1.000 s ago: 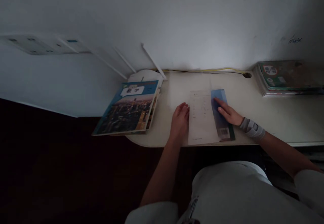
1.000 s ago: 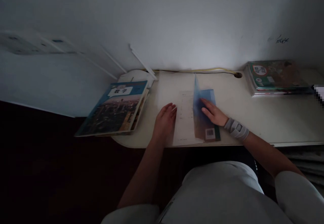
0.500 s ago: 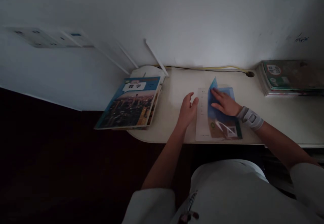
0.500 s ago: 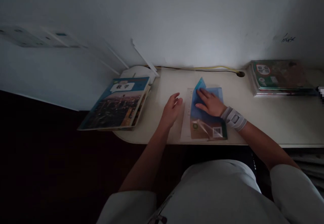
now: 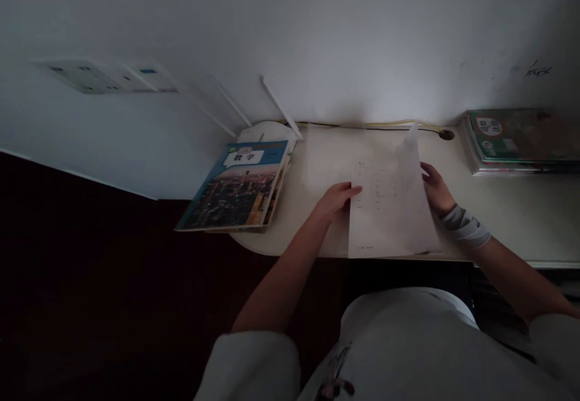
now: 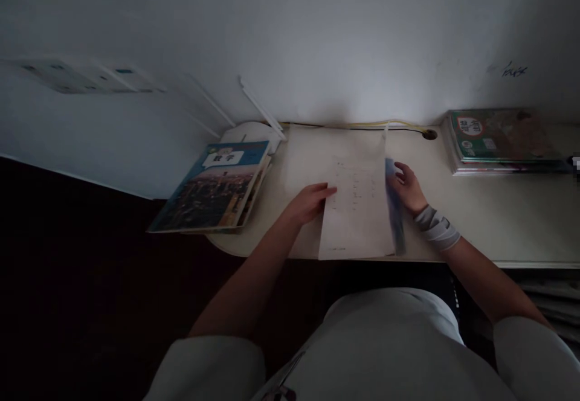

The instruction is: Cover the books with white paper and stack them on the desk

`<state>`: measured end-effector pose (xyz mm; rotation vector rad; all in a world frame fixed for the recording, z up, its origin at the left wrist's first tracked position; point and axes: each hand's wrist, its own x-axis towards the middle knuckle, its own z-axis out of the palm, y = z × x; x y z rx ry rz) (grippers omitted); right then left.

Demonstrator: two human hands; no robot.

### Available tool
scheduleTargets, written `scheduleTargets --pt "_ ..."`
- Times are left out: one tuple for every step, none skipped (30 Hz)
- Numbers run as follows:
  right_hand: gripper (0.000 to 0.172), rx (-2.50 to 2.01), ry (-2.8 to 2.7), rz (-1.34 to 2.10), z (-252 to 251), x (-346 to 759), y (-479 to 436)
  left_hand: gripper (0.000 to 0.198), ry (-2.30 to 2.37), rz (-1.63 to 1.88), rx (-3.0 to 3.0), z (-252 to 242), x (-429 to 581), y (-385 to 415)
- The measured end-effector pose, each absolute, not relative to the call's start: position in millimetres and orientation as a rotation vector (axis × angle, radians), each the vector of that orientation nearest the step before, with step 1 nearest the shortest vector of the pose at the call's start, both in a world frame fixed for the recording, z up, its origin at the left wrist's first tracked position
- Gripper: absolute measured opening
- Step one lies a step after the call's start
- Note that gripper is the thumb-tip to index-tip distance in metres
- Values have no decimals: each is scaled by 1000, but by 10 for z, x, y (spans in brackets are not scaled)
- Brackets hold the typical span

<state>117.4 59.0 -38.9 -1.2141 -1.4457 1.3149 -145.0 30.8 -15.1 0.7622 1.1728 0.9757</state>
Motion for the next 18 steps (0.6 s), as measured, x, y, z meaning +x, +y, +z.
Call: scheduleTargets --pt "72 -1253 -1473 1214 -387 1162 586 20 1176 982 783 -158 -1382 319" --pt "74 -1294 -1510 1077 -380 1148 580 23 1174 1004 796 -162 -1315 319" --pt "76 -1324 -1563 932 -361 1134 569 25 1164 1042 799 -162 -1249 310" --pt "77 -1333 -1638 809 -325 1120 548 27 1142 1091 790 -153 -1188 290" --pt "78 -1325 -1724 692 -269 1106 515 28 1107 1143 771 -132 -1132 262" --pt "77 -1304 -1816 585 -189 1087 470 30 1067 1184 756 -100 -1079 229" --pt "76 -1273 -1912 492 -87 1062 415 30 1027 1215 748 -56 -1028 192" --pt "75 -1239 -2003 416 31 1028 354 31 985 1233 744 -4 -979 155" --pt "74 -1207 -2094 350 157 984 292 31 949 1243 742 51 -931 122" --pt "74 -1176 -2182 288 281 930 237 31 919 1246 744 106 -884 93" --pt "74 -1142 -2266 238 392 870 193 32 898 1248 753 154 -839 69" --pt "74 -1117 -2328 192 481 807 165 34 886 1254 762 190 -797 52" --pt "74 -1101 -2371 156 542 747 155 36 883 1262 769 212 -760 39" --pt "72 -1096 -2397 132 573 695 160 37 890 1267 771 218 -730 30" --pt "70 -1107 -2403 121 577 656 175 38 905 1270 769 210 -707 23" --pt "67 -1135 -2391 126 558 630 192 39 926 1269 763 192 -694 17" --pt "66 -1176 -2363 146 524 620 203 39 949 1269 752 170 -689 10" --pt "66 -1219 -2323 182 485 625 199 39 966 1269 738 150 -691 2"
